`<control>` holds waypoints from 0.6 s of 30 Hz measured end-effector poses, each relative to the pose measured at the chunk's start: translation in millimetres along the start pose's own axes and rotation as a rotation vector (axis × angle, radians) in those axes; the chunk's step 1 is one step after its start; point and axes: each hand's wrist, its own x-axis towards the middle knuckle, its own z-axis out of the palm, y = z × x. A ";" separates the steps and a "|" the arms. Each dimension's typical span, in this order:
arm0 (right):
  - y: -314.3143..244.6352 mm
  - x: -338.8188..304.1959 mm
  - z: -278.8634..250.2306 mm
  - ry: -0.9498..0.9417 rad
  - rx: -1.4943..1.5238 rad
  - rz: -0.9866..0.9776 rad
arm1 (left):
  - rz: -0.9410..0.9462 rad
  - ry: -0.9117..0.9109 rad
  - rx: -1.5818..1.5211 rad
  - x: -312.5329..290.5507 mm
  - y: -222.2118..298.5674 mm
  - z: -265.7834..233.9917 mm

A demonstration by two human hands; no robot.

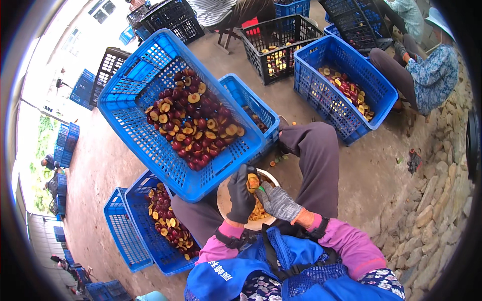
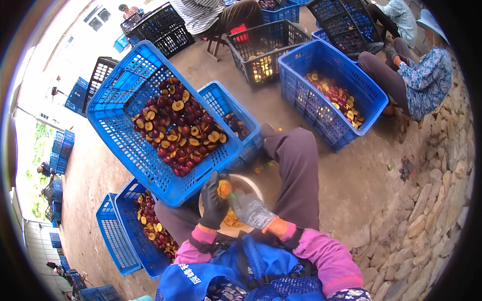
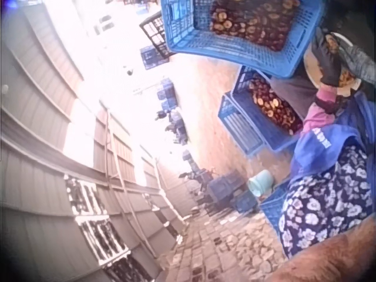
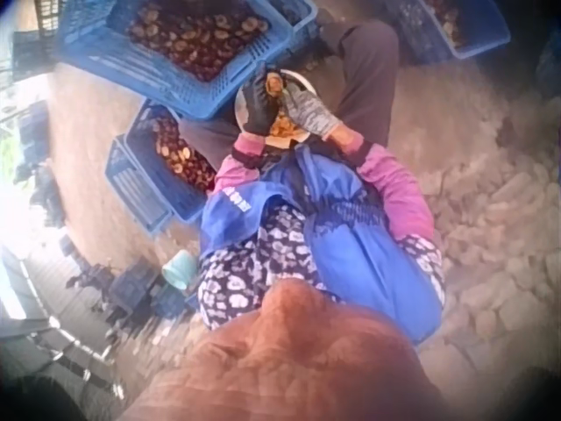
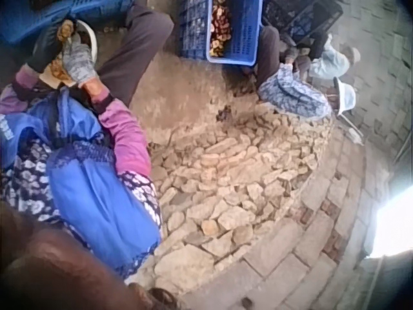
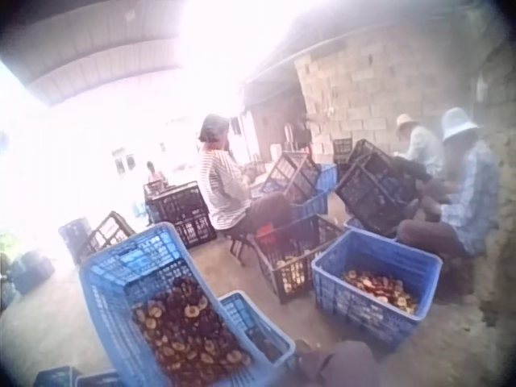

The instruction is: Peeling and pitting plums in an agricultural processing environment.

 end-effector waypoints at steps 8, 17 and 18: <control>4.1 -1.4 4.3 0.027 -0.022 -0.095 | -0.616 0.093 -0.721 21.0 -1.3 17.7; -11.9 14.8 -23.8 -0.268 0.100 0.000 | -0.455 -0.221 -0.708 50.8 12.0 8.8; -4.8 7.6 -11.9 -0.151 0.139 -0.065 | -0.405 -0.333 -0.653 53.3 12.0 6.5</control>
